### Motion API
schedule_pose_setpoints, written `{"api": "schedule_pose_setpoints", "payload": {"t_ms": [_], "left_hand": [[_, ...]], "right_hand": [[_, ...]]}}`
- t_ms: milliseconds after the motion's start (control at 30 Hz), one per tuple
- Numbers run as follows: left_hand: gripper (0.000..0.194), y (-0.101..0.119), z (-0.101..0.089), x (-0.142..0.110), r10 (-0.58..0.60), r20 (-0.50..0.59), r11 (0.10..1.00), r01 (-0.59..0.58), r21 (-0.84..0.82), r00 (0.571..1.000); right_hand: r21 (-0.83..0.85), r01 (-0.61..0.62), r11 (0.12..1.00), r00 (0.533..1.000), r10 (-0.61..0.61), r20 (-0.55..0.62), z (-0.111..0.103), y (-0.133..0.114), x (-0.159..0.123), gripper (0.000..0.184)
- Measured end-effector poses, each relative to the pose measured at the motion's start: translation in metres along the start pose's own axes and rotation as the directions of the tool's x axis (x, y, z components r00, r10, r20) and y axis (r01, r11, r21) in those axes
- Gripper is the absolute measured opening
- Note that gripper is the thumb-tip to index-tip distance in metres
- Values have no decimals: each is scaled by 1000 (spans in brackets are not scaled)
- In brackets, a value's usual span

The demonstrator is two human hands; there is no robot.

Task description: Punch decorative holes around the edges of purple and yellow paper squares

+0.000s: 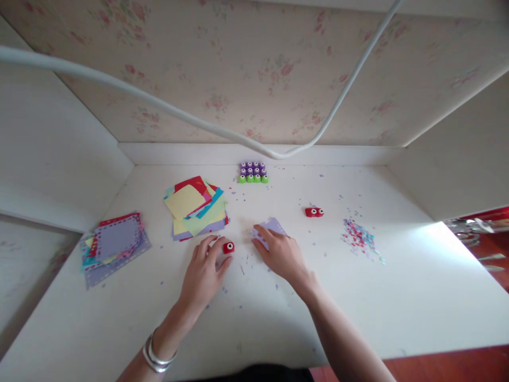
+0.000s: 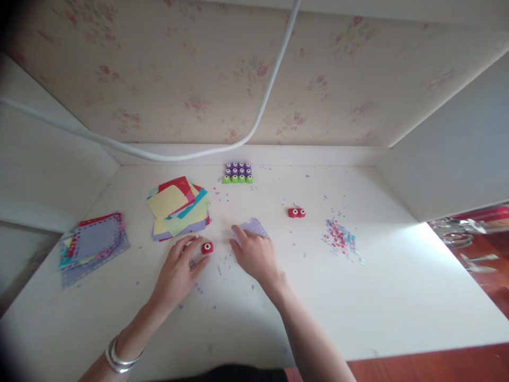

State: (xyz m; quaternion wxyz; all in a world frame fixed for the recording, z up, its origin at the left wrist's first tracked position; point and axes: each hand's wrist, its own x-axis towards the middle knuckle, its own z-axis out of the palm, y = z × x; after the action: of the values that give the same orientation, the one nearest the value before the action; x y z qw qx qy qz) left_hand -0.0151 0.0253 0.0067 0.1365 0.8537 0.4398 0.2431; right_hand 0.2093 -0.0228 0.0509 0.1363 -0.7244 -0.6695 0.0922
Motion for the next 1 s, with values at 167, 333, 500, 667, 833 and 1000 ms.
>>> {"api": "schedule_pose_setpoints", "payload": {"t_ms": [167, 333, 500, 667, 833, 1000], "left_hand": [[42, -8, 9, 2, 16, 37, 1000, -15, -18, 999], [27, -6, 15, 13, 72, 86, 992, -63, -111, 994], [27, -2, 19, 18, 15, 104, 961, 15, -277, 994], [28, -3, 22, 17, -75, 127, 933, 115, -341, 989], [29, -5, 23, 18, -94, 118, 929, 130, -348, 989], [30, -4, 23, 19, -62, 98, 941, 91, -325, 993]], "right_hand": [[17, -309, 951, 949, 309, -67, 4, 36, -11, 53], [39, -402, 915, 910, 395, 128, 12, 50, -12, 67], [152, -430, 890, 898, 405, 170, 10, 50, -4, 22], [476, -429, 768, 902, 398, 169, 15, 49, -13, 33], [786, -473, 397, 852, 433, 294, 27, 32, -19, 38], [812, -470, 347, 860, 389, 331, 34, 17, -17, 38]]}}
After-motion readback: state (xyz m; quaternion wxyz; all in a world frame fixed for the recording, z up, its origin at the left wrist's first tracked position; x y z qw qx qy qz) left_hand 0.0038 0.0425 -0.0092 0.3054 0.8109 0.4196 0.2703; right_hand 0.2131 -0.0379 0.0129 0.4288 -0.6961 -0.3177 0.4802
